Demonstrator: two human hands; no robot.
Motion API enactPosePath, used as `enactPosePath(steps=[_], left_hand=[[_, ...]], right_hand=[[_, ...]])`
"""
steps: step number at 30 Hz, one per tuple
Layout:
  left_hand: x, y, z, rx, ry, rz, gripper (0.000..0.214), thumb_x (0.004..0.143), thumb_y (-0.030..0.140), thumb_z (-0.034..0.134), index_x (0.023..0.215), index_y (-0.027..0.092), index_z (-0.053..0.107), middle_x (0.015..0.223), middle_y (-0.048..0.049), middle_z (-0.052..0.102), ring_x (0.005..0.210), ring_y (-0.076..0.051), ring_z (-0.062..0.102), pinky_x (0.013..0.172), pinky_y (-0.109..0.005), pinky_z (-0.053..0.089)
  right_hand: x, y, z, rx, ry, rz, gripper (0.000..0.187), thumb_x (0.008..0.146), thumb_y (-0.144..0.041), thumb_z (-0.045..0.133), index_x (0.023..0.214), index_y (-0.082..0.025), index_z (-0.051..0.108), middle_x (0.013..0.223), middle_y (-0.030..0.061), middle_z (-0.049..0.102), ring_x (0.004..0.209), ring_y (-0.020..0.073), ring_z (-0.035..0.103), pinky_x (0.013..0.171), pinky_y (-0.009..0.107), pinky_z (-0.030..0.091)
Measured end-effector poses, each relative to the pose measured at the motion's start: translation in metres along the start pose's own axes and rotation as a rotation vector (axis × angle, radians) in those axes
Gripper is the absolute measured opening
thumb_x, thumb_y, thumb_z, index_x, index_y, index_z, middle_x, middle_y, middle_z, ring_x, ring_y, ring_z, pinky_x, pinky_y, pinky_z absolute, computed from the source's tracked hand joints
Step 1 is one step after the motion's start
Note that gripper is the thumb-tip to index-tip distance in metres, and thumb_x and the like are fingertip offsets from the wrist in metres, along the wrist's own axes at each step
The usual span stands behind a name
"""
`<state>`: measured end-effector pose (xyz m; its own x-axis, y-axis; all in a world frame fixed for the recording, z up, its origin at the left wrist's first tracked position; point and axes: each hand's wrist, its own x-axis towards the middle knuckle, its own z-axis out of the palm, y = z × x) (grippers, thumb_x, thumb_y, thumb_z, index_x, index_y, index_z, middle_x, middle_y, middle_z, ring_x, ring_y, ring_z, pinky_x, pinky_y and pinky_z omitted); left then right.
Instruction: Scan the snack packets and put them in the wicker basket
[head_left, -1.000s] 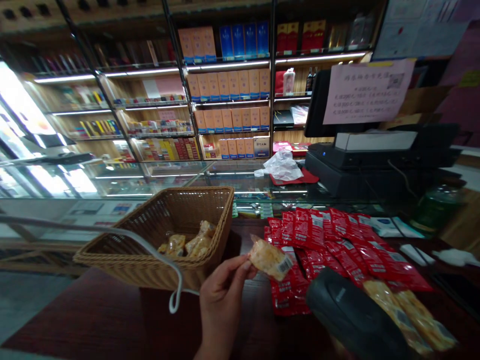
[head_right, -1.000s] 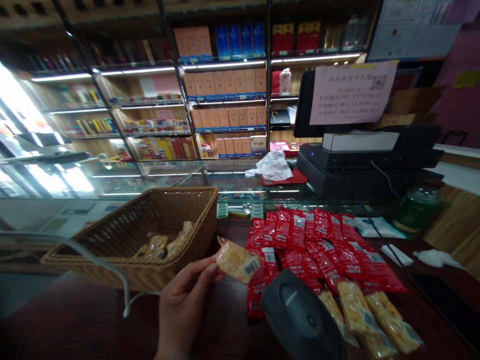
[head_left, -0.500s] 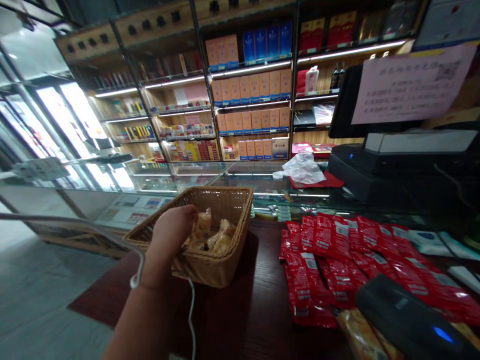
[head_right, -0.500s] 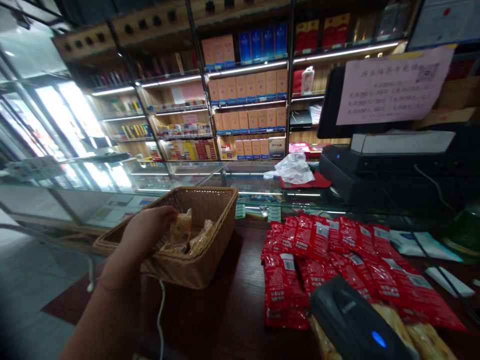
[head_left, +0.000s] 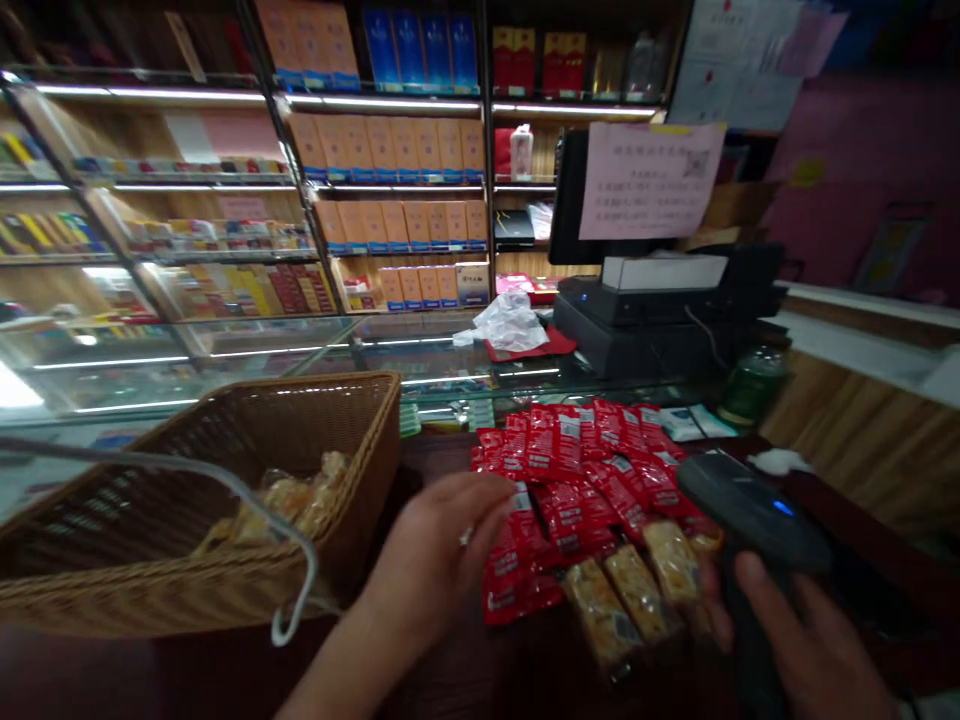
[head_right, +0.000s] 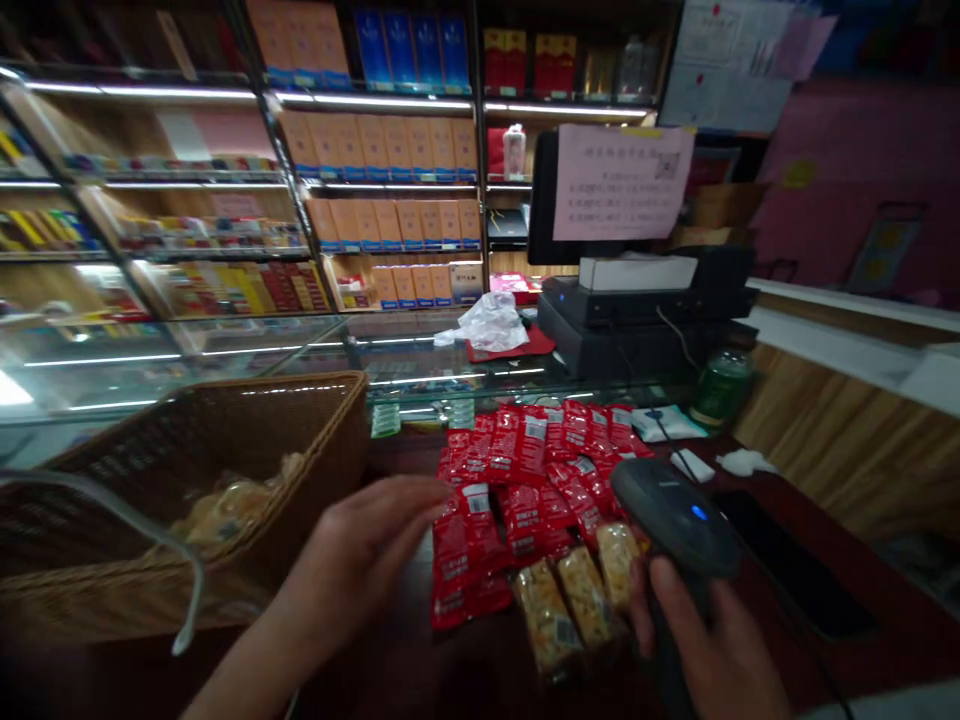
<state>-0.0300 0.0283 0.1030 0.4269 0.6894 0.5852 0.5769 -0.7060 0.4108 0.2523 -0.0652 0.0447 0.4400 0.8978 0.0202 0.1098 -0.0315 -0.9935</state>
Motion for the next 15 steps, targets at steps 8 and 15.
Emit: enactPosePath(steps=[8,15], left_hand=[[0.026,0.048,0.152,-0.222,-0.525,0.025,0.129,0.055,0.05,0.092,0.157,0.015,0.022,0.158,-0.0236,0.034,0.146,-0.042,0.029,0.119,-0.061,0.024],[0.025,0.05,0.174,-0.251,-0.403,-0.055,0.11,0.061,0.027,0.082,0.154,0.013,0.026,0.142,-0.0198,0.05,0.135,-0.04,0.04,0.116,-0.06,0.029]], right_hand=[[0.004,0.017,-0.009,0.233,0.165,0.047,0.046,0.084,-0.063,0.068,0.095,-0.019,0.063,0.058,-0.0019,0.06,0.051,0.0153,0.053,0.049,0.023,0.045],[0.003,0.022,-0.022,0.134,0.216,0.042,0.056,0.079,-0.067,0.07,0.107,-0.019,0.061,0.061,-0.0027,0.063,0.053,0.0167,0.055,0.05,0.025,0.046]])
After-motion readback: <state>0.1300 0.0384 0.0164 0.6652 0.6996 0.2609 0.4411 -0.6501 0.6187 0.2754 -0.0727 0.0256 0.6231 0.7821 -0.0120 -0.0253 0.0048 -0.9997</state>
